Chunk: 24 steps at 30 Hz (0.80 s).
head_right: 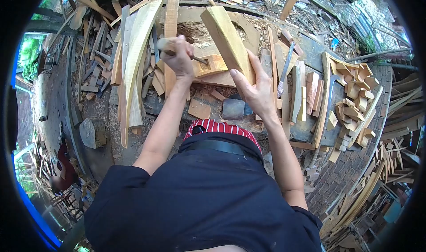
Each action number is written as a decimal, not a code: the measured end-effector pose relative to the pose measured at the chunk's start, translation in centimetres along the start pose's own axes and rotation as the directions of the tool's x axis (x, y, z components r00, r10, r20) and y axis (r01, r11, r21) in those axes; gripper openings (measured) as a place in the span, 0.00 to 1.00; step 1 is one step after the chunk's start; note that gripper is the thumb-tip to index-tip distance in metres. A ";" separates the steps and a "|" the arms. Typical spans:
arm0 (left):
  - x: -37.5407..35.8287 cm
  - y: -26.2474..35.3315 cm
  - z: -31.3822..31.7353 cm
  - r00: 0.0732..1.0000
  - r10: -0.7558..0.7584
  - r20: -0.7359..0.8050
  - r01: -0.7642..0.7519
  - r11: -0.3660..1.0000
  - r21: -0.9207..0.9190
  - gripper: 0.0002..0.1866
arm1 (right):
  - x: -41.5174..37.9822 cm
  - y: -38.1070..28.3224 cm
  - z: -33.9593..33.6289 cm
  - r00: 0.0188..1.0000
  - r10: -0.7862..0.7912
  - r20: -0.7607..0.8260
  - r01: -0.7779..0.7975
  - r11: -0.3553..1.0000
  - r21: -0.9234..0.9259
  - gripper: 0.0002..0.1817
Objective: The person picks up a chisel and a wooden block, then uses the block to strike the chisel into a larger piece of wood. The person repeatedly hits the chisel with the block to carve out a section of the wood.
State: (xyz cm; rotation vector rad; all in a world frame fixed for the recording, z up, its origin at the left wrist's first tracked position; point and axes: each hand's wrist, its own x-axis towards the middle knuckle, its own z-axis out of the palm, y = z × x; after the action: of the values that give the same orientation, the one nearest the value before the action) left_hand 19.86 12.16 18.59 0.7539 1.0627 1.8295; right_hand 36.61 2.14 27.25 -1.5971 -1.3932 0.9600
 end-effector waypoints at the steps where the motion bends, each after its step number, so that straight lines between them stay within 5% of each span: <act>1: -0.2 -0.6 -0.3 1.000 0.007 -0.003 -0.007 1.000 0.003 0.09 | 0.2 -0.5 0.1 0.999 0.033 0.019 -0.034 0.999 0.008 0.33; 3: -0.8 -1.8 -0.4 0.975 0.213 0.071 -0.223 0.955 0.194 0.10 | 0.7 -1.5 0.3 0.997 0.066 0.032 -0.067 0.998 0.017 0.32; 5: -1.3 -2.4 -0.9 0.983 0.167 0.072 -0.177 0.970 0.166 0.08 | 1.4 -2.5 0.9 0.969 -0.244 -0.027 0.246 0.966 0.084 0.33; 8: -1.6 -2.0 -0.6 0.989 0.131 0.074 -0.139 0.982 0.130 0.07 | 1.9 -5.0 1.2 0.926 -0.376 -0.041 0.378 0.920 0.102 0.35; 9: -1.8 -1.5 -0.2 0.967 0.234 0.102 -0.247 0.959 0.142 0.08 | 2.0 -4.9 1.7 0.918 -0.396 -0.026 0.397 0.917 0.031 0.36; 10: -1.9 -1.2 0.0 0.933 0.335 0.130 -0.353 0.924 0.150 0.10 | 1.9 -5.3 1.4 0.946 -0.310 0.095 0.321 0.937 -0.135 0.36; 11: -2.2 -2.7 -1.3 0.960 0.203 0.193 -0.235 0.959 0.157 0.13 | 2.4 -5.6 1.1 0.952 -0.201 0.233 0.257 0.935 -0.243 0.37; 13: -2.4 -2.2 -0.6 0.957 0.219 0.192 -0.246 0.961 0.129 0.14 | 2.7 -8.2 0.3 0.935 0.034 0.353 0.157 0.853 -0.498 0.37; 14: -2.5 -1.9 -0.5 0.957 0.205 0.205 -0.236 0.961 0.143 0.12 | 2.6 -8.1 0.4 0.935 0.030 0.355 0.163 0.850 -0.501 0.37; 16: -2.2 -2.2 0.1 0.956 0.213 0.200 -0.245 0.958 0.152 0.09 | 1.9 -7.4 0.4 0.908 -0.414 0.072 0.420 0.898 -0.133 0.37; 17: -2.2 -3.0 -0.5 0.962 0.162 0.219 -0.201 0.964 0.173 0.08 | 1.7 -7.5 0.6 0.894 -0.449 0.009 0.448 0.891 -0.072 0.36; 18: -2.4 -2.5 -0.2 0.961 0.164 0.220 -0.205 0.963 0.175 0.08 | 2.0 -7.1 0.7 0.893 -0.450 0.007 0.450 0.891 -0.069 0.36; 20: -2.7 -1.1 1.2 0.976 0.171 0.136 -0.174 0.985 0.011 0.10 | 2.7 -5.1 1.1 0.941 -0.181 0.286 0.274 0.904 -0.327 0.35; 21: -2.0 -1.5 0.6 0.932 0.305 0.195 -0.340 0.923 0.182 0.10 | 2.7 -4.3 1.2 0.937 -0.270 0.222 0.336 0.871 -0.359 0.38; 22: -1.0 -1.1 0.4 0.930 0.313 0.190 -0.346 0.921 0.178 0.10 | 2.9 -3.9 1.2 0.934 -0.278 0.224 0.345 0.867 -0.360 0.38; 24: 0.3 -0.3 -0.4 1.000 -0.007 -0.006 0.007 0.996 -0.085 0.13 | 2.2 -2.9 1.0 0.968 -0.231 0.097 0.246 0.946 -0.211 0.37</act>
State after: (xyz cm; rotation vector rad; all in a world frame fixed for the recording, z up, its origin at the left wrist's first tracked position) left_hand 19.47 12.34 18.18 0.6931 0.9839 1.8603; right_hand 34.74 4.63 29.45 -1.5192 -1.7496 0.7431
